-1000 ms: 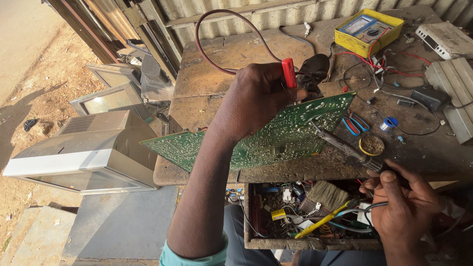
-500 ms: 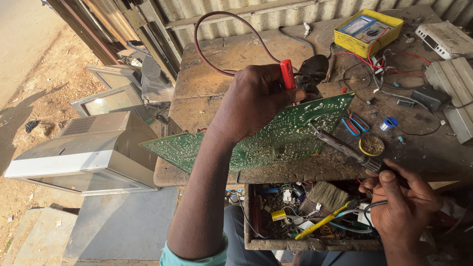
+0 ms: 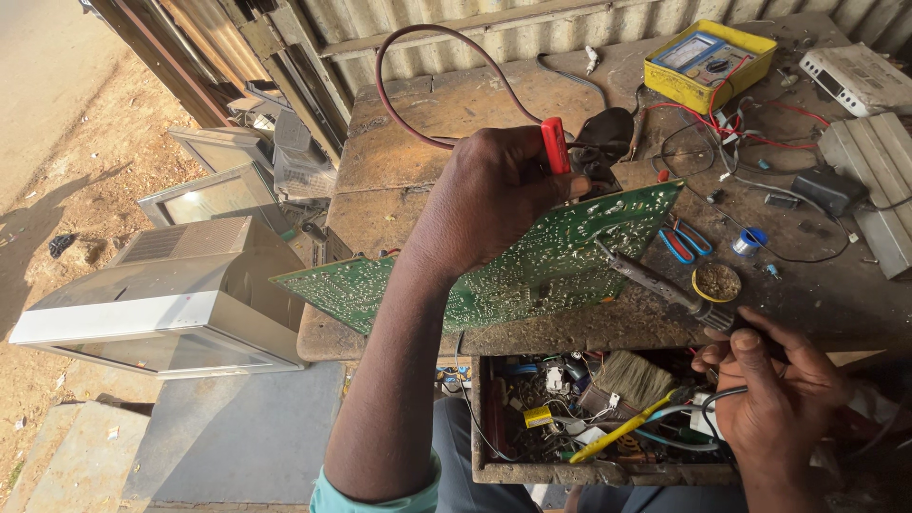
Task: The person sits at a repair bench and solders a green circuit board, holding the board with one hand while using a soldering iron with the other. They then set the board aside and handle a small transformer-like component with red wires on their lap.
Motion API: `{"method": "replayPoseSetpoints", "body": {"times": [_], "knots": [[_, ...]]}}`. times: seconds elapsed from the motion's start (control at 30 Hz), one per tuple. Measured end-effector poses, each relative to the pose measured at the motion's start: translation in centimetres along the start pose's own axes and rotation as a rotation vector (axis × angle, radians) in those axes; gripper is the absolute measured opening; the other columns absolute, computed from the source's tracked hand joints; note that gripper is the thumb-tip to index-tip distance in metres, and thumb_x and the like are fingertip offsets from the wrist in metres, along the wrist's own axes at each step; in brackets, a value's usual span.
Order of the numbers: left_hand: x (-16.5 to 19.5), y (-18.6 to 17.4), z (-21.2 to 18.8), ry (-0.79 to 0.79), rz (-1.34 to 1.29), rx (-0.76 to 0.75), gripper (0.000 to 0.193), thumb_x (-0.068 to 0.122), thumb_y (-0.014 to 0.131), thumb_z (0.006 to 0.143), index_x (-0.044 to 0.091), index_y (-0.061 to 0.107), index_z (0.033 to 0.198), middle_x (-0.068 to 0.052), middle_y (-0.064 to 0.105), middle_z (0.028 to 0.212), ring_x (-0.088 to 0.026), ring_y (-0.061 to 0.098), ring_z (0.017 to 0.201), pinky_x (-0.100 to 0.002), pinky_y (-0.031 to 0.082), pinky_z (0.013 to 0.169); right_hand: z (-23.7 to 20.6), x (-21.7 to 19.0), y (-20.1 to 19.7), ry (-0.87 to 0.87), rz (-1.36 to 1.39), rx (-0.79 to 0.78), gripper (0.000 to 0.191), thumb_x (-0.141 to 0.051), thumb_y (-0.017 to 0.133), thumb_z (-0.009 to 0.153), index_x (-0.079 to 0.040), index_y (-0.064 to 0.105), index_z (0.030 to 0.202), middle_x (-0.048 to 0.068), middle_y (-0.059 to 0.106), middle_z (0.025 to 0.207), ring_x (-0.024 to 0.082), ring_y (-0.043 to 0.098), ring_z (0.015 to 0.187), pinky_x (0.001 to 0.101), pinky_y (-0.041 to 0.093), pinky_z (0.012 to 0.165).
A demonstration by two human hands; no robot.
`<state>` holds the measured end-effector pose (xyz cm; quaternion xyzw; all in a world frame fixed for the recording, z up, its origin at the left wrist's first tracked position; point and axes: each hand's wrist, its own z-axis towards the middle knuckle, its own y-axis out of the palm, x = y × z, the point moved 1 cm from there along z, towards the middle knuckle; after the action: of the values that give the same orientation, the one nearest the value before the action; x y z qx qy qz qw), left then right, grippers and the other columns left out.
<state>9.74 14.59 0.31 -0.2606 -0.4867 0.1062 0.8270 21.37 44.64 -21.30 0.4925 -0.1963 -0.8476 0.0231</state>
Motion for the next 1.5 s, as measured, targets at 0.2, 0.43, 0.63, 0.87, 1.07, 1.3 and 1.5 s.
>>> {"method": "replayPoseSetpoints", "body": {"times": [0.2, 0.43, 0.63, 0.87, 1.07, 1.3, 1.5], "knots": [[0.1, 0.0, 0.0, 0.016, -0.048, -0.004, 0.024, 0.022, 0.083, 0.088, 0.001, 0.072, 0.089, 0.0, 0.064, 0.064, -0.003, 0.05, 0.062, -0.029, 0.048, 0.056, 0.4, -0.1, 0.2, 0.085, -0.003, 0.035, 0.02, -0.005, 0.062, 0.11, 0.002, 0.064, 0.128, 0.019, 0.072, 0.105, 0.023, 0.072, 0.087, 0.0441, 0.061, 0.078], [-0.1, 0.1, 0.0, 0.044, -0.043, 0.002, 0.023, 0.022, 0.083, 0.087, 0.001, 0.075, 0.092, -0.002, 0.068, 0.066, -0.002, 0.053, 0.064, -0.028, 0.05, 0.057, 1.1, -0.7, 0.7, 0.064, -0.091, 0.028, 0.022, -0.001, 0.063, 0.109, 0.01, 0.062, 0.129, 0.02, 0.071, 0.102, 0.022, 0.071, 0.086, 0.0428, 0.062, 0.079], [-0.2, 0.3, 0.0, 0.093, -0.096, -0.003, 0.021, 0.02, 0.082, 0.088, 0.001, 0.076, 0.095, -0.002, 0.073, 0.072, -0.001, 0.058, 0.069, -0.027, 0.054, 0.061, 0.9, -2.5, 1.9, -0.064, -0.405, 0.036, 0.028, 0.001, 0.064, 0.106, 0.012, 0.061, 0.131, 0.019, 0.071, 0.102, 0.02, 0.073, 0.087, 0.0382, 0.065, 0.08], [0.1, 0.5, -0.3, 0.095, -0.079, 0.0, 0.021, 0.019, 0.082, 0.088, 0.002, 0.077, 0.098, -0.004, 0.076, 0.075, -0.002, 0.061, 0.069, -0.028, 0.054, 0.062, -0.9, -2.7, 3.1, 0.051, -0.343, 0.104, 0.029, 0.0, 0.067, 0.105, 0.011, 0.065, 0.132, 0.018, 0.07, 0.093, 0.014, 0.061, 0.071, 0.0277, 0.051, 0.065], [0.4, 0.5, -0.4, 0.108, -0.024, 0.013, 0.022, 0.021, 0.084, 0.086, 0.004, 0.078, 0.099, -0.005, 0.076, 0.074, -0.005, 0.064, 0.066, -0.029, 0.055, 0.061, -0.8, -1.4, 2.3, 0.208, -0.073, 0.119, 0.025, 0.0, 0.065, 0.103, 0.008, 0.067, 0.127, 0.019, 0.069, 0.096, 0.015, 0.058, 0.074, 0.031, 0.048, 0.061], [0.5, 0.6, -0.6, 0.14, -0.023, 0.038, 0.022, 0.019, 0.084, 0.085, 0.004, 0.078, 0.101, -0.006, 0.078, 0.077, -0.007, 0.07, 0.068, -0.03, 0.057, 0.065, -0.6, 0.2, 1.4, 0.178, 0.073, 0.133, 0.02, 0.0, 0.065, 0.106, 0.006, 0.067, 0.125, 0.019, 0.07, 0.102, 0.017, 0.06, 0.081, 0.0351, 0.049, 0.067], [0.5, 0.7, -0.7, 0.129, -0.034, 0.025, 0.021, 0.018, 0.083, 0.086, 0.005, 0.078, 0.101, -0.006, 0.079, 0.078, -0.006, 0.071, 0.069, -0.029, 0.059, 0.066, 1.7, -0.2, -0.6, 0.215, 0.095, 0.088, 0.019, -0.001, 0.068, 0.105, 0.006, 0.067, 0.122, 0.017, 0.07, 0.099, 0.02, 0.064, 0.084, 0.0352, 0.052, 0.072]]}}
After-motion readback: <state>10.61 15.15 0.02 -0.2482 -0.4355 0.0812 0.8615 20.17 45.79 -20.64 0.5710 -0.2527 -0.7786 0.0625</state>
